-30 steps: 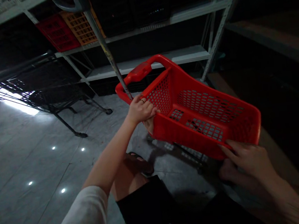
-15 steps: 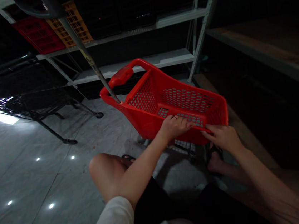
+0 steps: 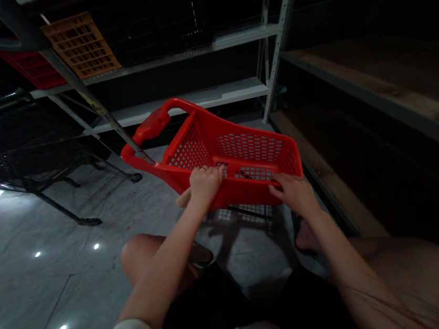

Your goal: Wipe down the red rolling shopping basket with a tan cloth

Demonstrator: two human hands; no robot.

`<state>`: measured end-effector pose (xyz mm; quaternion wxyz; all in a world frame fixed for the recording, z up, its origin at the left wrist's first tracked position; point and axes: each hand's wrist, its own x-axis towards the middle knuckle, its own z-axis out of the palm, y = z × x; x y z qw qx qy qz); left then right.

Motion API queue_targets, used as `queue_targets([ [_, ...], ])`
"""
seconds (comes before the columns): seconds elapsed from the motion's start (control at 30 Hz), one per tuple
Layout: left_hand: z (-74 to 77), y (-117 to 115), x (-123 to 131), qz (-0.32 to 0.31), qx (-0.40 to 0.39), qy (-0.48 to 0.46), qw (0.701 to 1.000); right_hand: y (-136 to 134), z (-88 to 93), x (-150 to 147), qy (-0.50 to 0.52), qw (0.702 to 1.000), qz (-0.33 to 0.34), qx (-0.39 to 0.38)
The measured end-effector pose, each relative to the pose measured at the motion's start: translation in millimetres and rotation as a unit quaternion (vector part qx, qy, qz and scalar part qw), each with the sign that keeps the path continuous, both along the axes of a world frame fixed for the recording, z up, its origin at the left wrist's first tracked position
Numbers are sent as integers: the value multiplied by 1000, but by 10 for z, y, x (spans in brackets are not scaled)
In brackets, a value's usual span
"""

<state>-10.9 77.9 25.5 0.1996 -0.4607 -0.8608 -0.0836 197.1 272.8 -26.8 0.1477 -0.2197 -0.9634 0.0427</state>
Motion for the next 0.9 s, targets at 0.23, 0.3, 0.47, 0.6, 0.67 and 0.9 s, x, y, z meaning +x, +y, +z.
queue_targets([
  [0.23,43,677,725,20,17,-252,967,-663,29,-147,203,972,81,-88],
  [0.3,112,740,729,-4,76,-337,938,-843,1,-232,207,974,63,-70],
  [0.47,248,517,481,-58,31,-346,936,-745,-56,-224,204,978,14,-41],
  [0.6,382,97,184,-71,-173,-174,967,-251,-164,159,206,978,-2,-29],
  [0.67,391,-38,100,-113,-248,-105,956,-94,-244,327,263,962,-59,-37],
  [0.9,239,-134,127,-152,-246,17,957,-577,-295,-12,360,928,37,-87],
])
